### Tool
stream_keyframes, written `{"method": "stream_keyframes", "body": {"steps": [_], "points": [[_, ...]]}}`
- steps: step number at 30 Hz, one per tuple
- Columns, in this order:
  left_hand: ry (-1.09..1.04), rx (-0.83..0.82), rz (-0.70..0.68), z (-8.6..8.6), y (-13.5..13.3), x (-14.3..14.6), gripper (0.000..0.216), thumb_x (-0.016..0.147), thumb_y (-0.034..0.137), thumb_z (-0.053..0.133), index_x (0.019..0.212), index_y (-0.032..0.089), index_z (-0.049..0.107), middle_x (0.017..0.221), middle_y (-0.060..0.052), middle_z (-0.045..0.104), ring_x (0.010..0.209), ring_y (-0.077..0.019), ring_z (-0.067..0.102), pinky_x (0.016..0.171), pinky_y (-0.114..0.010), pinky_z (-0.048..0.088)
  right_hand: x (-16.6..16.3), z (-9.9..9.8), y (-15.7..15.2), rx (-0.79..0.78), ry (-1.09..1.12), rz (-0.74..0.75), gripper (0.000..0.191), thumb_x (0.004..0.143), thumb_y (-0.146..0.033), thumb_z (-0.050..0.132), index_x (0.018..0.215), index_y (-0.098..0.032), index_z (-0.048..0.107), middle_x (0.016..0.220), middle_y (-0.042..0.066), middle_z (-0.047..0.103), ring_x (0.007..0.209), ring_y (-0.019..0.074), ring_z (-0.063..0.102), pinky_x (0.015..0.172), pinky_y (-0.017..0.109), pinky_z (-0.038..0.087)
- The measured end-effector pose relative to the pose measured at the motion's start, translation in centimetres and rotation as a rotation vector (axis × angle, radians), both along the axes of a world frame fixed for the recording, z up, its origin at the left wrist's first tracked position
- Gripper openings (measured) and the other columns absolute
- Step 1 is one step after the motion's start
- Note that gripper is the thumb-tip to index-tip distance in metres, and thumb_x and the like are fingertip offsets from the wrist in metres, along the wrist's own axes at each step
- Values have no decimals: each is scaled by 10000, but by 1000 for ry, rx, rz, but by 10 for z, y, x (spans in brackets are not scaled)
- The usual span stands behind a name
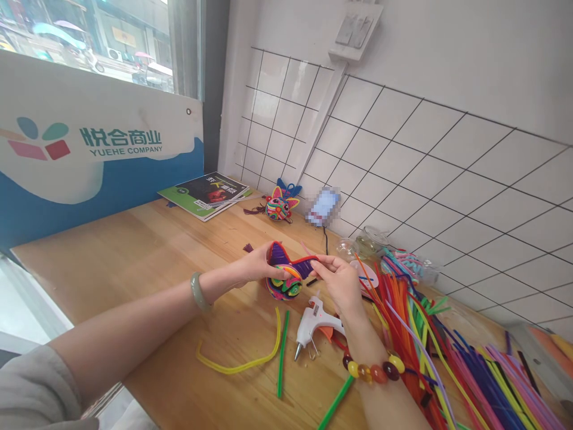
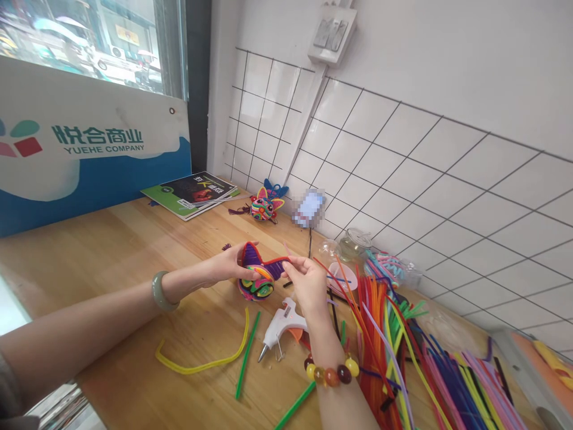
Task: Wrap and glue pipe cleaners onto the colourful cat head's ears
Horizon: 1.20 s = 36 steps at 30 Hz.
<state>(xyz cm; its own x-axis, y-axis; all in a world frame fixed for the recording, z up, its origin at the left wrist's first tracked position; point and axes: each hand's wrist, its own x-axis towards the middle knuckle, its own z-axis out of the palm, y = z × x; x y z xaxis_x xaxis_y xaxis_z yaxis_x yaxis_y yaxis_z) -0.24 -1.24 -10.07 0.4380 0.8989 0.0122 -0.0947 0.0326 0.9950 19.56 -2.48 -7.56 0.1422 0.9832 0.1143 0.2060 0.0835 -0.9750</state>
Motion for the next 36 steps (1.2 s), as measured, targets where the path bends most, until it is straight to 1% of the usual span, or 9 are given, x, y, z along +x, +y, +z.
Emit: {"method": "stream_keyframes", "body": {"steps": [8, 13, 16, 19, 24, 29, 33, 34, 36], "points": [[-15, -11, 43, -1, 1, 0, 668, 514, 295, 795, 1081, 176, 463, 889, -20, 616, 846, -177, 588, 738, -300, 474, -3, 3, -2, 22, 22, 30, 279, 593, -323, 733, 785, -141, 647, 714, 42, 689, 560, 134, 627, 608, 294, 523], [-21, -27, 38, -1, 1, 1, 610, 528, 328, 786, 1037, 174, 487, 896, -19, 631, 844, -175, 593, 738, -295, 480, -2, 0, -1, 35, 51, 59, 257, 610, -305, 725, 800, -147, 652, 725, 38, 696, 602, 140, 642, 633, 291, 524], [-10, -34, 38, 0, 1, 1, 625, 531, 350, 781, 1051, 176, 481, 923, -27, 629, 858, -185, 592, 723, -294, 487, -3, -1, -1, 27, 64, 77, 271, 607, -297, 730, 819, -147, 652, 746, 42, 698, 615, 143, 647, 637, 294, 527], [26, -38, 50, 2, 1, -1, 639, 533, 362, 779, 1064, 176, 476, 899, -19, 624, 843, -182, 592, 711, -289, 489, -3, 1, -2, 21, 64, 105, 274, 608, -295, 732, 827, -152, 652, 773, 39, 699, 630, 137, 644, 658, 289, 523], [70, -61, 61, 5, -1, -3, 640, 525, 377, 781, 1057, 181, 485, 849, -5, 623, 799, -175, 595, 633, -250, 483, -3, 0, -1, 28, 21, 90, 257, 680, -348, 679, 835, -145, 653, 687, 35, 683, 615, 133, 633, 634, 269, 504], [77, -62, 48, 7, -5, -5, 780, 498, 373, 797, 1166, 190, 438, 887, -19, 625, 842, -187, 593, 634, -238, 480, -3, -3, -1, 32, 12, 79, 263, 685, -370, 670, 826, -149, 657, 652, 27, 675, 593, 137, 628, 606, 266, 495], [122, -113, 68, 7, -5, -8, 951, 538, 444, 762, 1323, 213, 277, 1035, -73, 603, 943, -225, 577, 660, -263, 480, -2, -4, -1, 23, -1, 78, 261, 685, -361, 672, 829, -144, 655, 626, 24, 670, 584, 133, 621, 607, 262, 491], [125, -127, 78, 8, -4, -9, 951, 557, 470, 742, 1337, 220, 258, 1069, -87, 593, 958, -232, 573, 665, -270, 478, -2, -4, 0, 23, 1, 79, 257, 686, -357, 671, 828, -144, 654, 623, 23, 669, 583, 131, 619, 609, 262, 491], [115, -138, 108, 9, -1, -10, 884, 600, 515, 694, 1329, 225, 287, 1096, -103, 586, 971, -236, 571, 686, -282, 471, -2, -4, 0, 22, 7, 82, 248, 686, -350, 671, 825, -145, 654, 633, 23, 670, 583, 128, 617, 611, 260, 490]]}}
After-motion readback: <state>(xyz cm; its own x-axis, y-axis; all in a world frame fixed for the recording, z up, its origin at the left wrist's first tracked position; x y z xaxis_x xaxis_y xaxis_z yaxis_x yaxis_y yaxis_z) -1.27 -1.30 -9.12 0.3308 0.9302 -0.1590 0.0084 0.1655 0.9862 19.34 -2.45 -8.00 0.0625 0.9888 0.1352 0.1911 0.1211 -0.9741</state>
